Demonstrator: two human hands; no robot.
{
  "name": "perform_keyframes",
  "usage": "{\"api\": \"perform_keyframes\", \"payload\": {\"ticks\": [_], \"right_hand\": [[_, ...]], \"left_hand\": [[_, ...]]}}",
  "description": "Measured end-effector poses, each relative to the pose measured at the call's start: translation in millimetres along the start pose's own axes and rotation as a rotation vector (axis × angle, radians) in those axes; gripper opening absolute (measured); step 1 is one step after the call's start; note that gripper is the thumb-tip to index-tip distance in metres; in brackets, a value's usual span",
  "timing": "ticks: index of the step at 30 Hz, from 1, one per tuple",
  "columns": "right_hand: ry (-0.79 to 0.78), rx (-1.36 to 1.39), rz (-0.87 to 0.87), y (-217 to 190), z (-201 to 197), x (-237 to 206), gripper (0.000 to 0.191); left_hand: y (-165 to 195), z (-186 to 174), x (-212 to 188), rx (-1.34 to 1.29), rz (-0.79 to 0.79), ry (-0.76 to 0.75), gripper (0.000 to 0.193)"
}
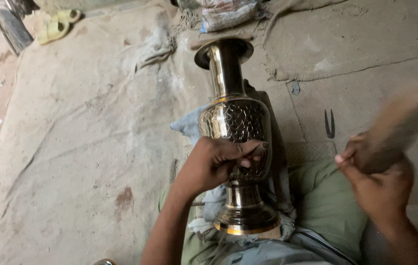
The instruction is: The person sits on the floor with a brass vase on their lap, holds a punch against the vase neck, and repeatedly strikes the punch with a wooden mallet while working around the rim. They occasionally set the mallet down and scrape the vase neck with a flat file before resuming hammering.
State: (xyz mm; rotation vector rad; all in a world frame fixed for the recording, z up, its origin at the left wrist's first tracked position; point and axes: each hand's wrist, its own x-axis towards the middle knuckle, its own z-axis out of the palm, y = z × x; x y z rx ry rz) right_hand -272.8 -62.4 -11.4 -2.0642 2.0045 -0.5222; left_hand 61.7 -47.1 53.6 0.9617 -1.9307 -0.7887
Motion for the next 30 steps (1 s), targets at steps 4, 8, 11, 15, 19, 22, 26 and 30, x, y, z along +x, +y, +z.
{"api": "perform_keyframes", "payload": {"ticks": [4, 8, 11, 15, 19, 22, 26, 30], "right_hand": [[0.415, 0.312, -0.253, -1.1, 26.9, -39.4, 0.023], [0.143, 0.352, -0.096, -6.9, 37.1, -43.0, 0.016], [-0.193, 0.27, 0.133, -3.0, 29.9, -21.7, 0.026], [-0.096, 0.13, -0.011, -11.5, 7.6, 1.9, 0.039], [-0.218, -0.18, -0.136, -46.0, -26.0, 37.2, 0.046], [-0.317, -0.203, -0.021, -71.2, -56.1, 66.4, 0.049], [-0.203, -0.055, -0.404, -99.6, -77.3, 90.5, 0.047], [-0.247, -0.236, -0.381, -116.4, -87.5, 94.3, 0.031]], "left_hand": [[-1.1, -10.5, 8.1, -0.101, -0.024, -0.194, 0.06], [-6.3, -10.5, 5.2, 0.002, 0.109, -0.204, 0.061], [-7.4, 3.2, -12.7, -0.041, -0.093, 0.071, 0.062], [-16.4, 34.0, -28.6, -0.193, -0.205, 0.536, 0.054], [-28.9, 46.4, -31.2, -0.325, -0.142, 0.616, 0.051], [-32.4, 43.4, -29.9, -0.266, -0.176, 0.572, 0.052], [-30.1, 43.3, -26.1, -0.309, -0.171, 0.552, 0.048], [-24.4, 47.9, -29.2, -0.281, -0.183, 0.578, 0.045]]}}
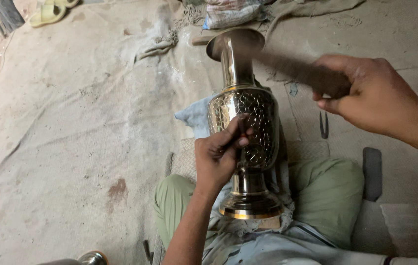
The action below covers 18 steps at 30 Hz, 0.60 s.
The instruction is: The person sits on the floor with a brass vase on their lap, holds a punch against the vase neck, and repeatedly strikes the punch with a wooden mallet while working around the rim. They occasionally set the mallet down and scrape the vase neck with a flat file before resuming hammering.
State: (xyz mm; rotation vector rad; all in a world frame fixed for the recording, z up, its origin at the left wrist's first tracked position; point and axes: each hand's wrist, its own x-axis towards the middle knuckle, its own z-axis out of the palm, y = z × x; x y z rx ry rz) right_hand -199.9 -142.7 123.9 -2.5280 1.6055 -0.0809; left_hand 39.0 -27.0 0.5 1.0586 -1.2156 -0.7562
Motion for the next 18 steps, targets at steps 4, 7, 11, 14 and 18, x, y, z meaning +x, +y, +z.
{"api": "perform_keyframes", "payload": {"ticks": [4, 7, 11, 14, 18], "right_hand": [[0.144, -0.435, -0.22, -9.1, -10.4, 1.5, 0.052], [0.083, 0.378, -0.233, -19.7, -16.4, 2.7, 0.023], [-0.014, -0.288, -0.111, -38.9, -30.9, 2.9, 0.038], [-0.031, -0.14, -0.108, -57.4, -39.9, 1.8, 0.03], [-0.063, -0.394, -0.128, -72.7, -58.1, 4.6, 0.053]], "left_hand": [[3.7, 2.4, -4.6, 0.142, 0.078, 0.109, 0.044], [5.7, 2.4, -6.1, 0.067, 0.078, 0.105, 0.042], [4.1, 3.8, -10.5, 0.119, 0.068, 0.131, 0.033], [0.4, 13.2, -20.8, 0.011, 0.125, 0.263, 0.032], [-5.7, 18.4, -29.3, 0.065, 0.13, 0.357, 0.04]]}}
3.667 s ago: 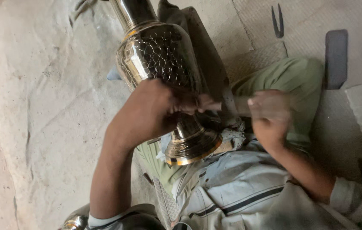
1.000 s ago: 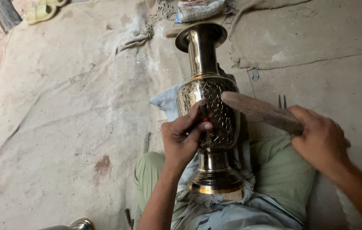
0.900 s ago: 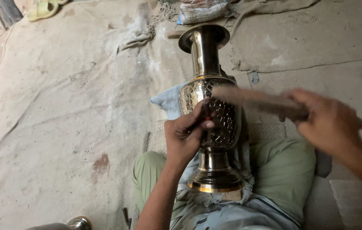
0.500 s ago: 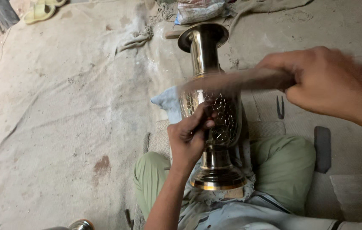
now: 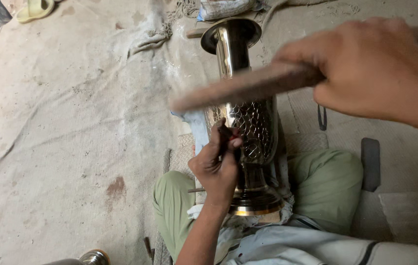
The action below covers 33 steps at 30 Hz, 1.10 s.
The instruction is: The person sits on the floor with a brass vase on their lap, holds a punch against the vase neck, and repeatedly strikes the punch with a wooden mallet while working around the rim. They occasionally set the mallet down and scrape the vase neck with a flat file before resuming hammering.
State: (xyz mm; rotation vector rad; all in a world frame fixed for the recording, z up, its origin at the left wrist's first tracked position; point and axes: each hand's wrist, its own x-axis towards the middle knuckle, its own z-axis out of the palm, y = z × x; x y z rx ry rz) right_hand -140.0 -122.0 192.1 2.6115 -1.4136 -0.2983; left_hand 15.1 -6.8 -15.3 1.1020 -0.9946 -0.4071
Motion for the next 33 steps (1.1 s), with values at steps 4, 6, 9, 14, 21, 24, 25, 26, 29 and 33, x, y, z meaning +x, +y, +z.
{"api": "perform_keyframes", "payload": {"ticks": [4, 6, 9, 14, 21, 24, 25, 26, 29, 33], "right_hand": [[0.025, -0.129, -0.094, -3.0, -12.2, -0.9, 0.051], [0.018, -0.03, -0.007, -3.9, -12.8, -1.5, 0.053], [0.036, -0.044, -0.031, -3.2, -7.2, -2.6, 0.051], [0.046, -0.005, -0.059, 9.9, 10.1, 0.7, 0.061], [0.107, 0.291, -0.115, 27.6, 43.6, -3.0, 0.057], [0.12, 0.458, -0.035, 34.4, 59.6, -15.0, 0.057], [0.109, 0.503, 0.016, 36.9, 65.4, -22.0, 0.059], [0.158, 0.556, 0.014, 37.0, 73.5, -27.0, 0.048], [0.301, 0.641, -0.035, 37.8, 99.6, -44.8, 0.029], [0.519, 0.753, -0.038, 29.8, 145.1, -76.6, 0.027]], "left_hand": [[-1.6, 1.5, -4.1, 0.03, 0.034, 0.053, 0.044], [-1.5, 1.7, -4.3, 0.044, 0.048, 0.044, 0.046], [-1.0, 2.0, -4.9, 0.055, 0.044, 0.039, 0.044], [-1.3, 2.3, -5.7, 0.046, -0.024, 0.004, 0.044], [4.4, 0.6, 2.9, 0.047, 0.034, -0.098, 0.043], [12.6, -6.9, 13.1, 0.128, 0.057, -0.235, 0.05], [15.8, -10.0, 16.3, 0.157, 0.068, -0.295, 0.053], [18.4, -12.9, 20.0, 0.182, 0.09, -0.349, 0.051], [20.2, -21.2, 36.5, 0.215, 0.141, -0.546, 0.055], [15.8, -25.6, 59.8, 0.141, 0.231, -0.803, 0.067]]}}
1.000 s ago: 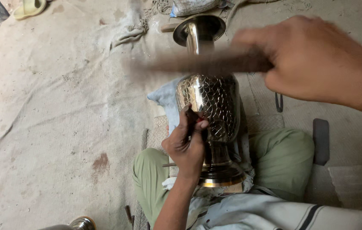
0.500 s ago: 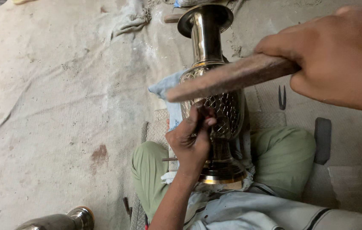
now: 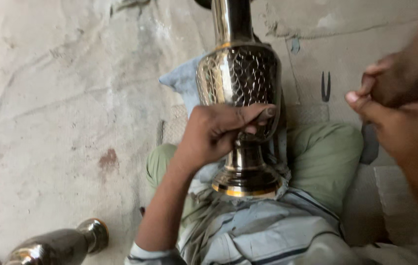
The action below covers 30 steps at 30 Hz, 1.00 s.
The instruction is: The person sits on the floor with a brass vase on their lap, holds a punch against the vase neck, and repeatedly strikes the punch with a wooden mallet while working around the rim. They occasionally set the mallet down and scrape the vase neck with a flat file before resuming hammering.
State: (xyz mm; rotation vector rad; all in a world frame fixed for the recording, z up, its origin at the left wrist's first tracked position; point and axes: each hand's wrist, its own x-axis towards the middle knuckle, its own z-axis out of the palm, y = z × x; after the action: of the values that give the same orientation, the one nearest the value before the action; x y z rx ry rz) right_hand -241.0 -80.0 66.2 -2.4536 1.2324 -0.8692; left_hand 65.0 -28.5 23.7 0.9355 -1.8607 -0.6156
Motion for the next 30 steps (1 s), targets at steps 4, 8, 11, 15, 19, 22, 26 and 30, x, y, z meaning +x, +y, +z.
{"api": "perform_keyframes", "payload": {"ticks": [4, 8, 11, 15, 19, 22, 26, 30], "right_hand": [[0.226, 0.025, -0.025, 16.8, 29.9, -47.8, 0.025], [0.474, 0.19, 0.333, 9.4, 65.3, -85.8, 0.02], [0.519, 0.013, 0.144, 7.0, 86.8, -92.0, 0.022], [0.443, -0.019, 0.241, 14.6, 95.5, -101.7, 0.024], [0.292, -0.01, 0.333, 32.5, 76.4, -101.9, 0.033], [0.066, -0.279, 0.261, 42.1, 54.0, -72.9, 0.028], [-0.039, -0.352, 0.122, 34.4, 21.5, -15.0, 0.027], [-0.156, -0.139, 0.175, 7.8, -0.1, 29.9, 0.034]], "left_hand": [[-4.2, -14.7, 16.5, -0.062, 0.081, -0.227, 0.069], [-1.4, -20.2, 33.5, 0.014, 0.12, -0.41, 0.062], [-1.2, -20.6, 43.5, 0.126, 0.167, -0.486, 0.046], [0.7, -23.8, 38.0, 0.099, 0.18, -0.507, 0.052], [11.1, -8.0, 1.0, -0.199, -0.073, 0.102, 0.055], [6.6, 19.6, -21.3, -0.329, -0.208, 0.415, 0.052], [-11.3, 37.2, -29.6, -0.288, -0.189, 0.492, 0.049], [-13.6, 45.7, -31.0, -0.411, -0.191, 0.579, 0.048]]}}
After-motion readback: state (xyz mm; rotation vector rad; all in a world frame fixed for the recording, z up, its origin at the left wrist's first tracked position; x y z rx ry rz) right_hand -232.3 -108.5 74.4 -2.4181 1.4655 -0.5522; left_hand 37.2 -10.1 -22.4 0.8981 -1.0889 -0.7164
